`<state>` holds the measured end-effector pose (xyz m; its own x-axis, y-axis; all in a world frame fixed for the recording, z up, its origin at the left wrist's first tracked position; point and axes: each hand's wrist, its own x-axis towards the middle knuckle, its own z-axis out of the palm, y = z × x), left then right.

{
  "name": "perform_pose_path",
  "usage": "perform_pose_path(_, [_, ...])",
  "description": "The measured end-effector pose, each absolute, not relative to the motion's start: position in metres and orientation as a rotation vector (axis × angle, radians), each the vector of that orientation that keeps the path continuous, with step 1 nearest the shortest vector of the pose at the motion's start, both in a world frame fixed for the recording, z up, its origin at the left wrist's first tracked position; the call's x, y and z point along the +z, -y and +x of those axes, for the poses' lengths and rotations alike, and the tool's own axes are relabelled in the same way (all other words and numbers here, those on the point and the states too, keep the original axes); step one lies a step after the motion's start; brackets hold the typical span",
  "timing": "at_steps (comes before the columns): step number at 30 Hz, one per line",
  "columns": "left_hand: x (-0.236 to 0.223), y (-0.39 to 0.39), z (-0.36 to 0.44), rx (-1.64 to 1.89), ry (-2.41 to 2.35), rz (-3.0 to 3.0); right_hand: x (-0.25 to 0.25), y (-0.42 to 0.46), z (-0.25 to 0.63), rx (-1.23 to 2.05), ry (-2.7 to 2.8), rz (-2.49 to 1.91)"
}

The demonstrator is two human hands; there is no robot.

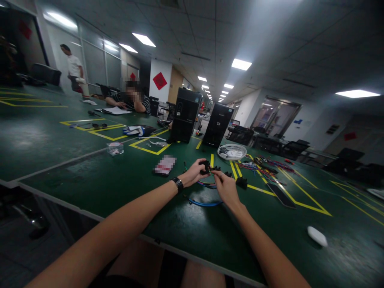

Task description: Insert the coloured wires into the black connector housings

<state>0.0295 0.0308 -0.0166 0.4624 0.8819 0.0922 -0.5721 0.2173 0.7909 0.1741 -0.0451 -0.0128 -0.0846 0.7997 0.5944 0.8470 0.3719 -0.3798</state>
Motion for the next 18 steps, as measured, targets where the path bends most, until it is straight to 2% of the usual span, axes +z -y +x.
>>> perform_pose_path(11, [-0.031, -0.031, 0.029, 1.207, -0.603, 1.289, -0.010, 0.047, 0.172, -0.040, 2.101, -1.462])
perform_pose_path(18, [-0.034, -0.035, 0.032, 1.310, -0.570, 1.320, -0.015, 0.045, 0.173, -0.095, 2.159, -1.515])
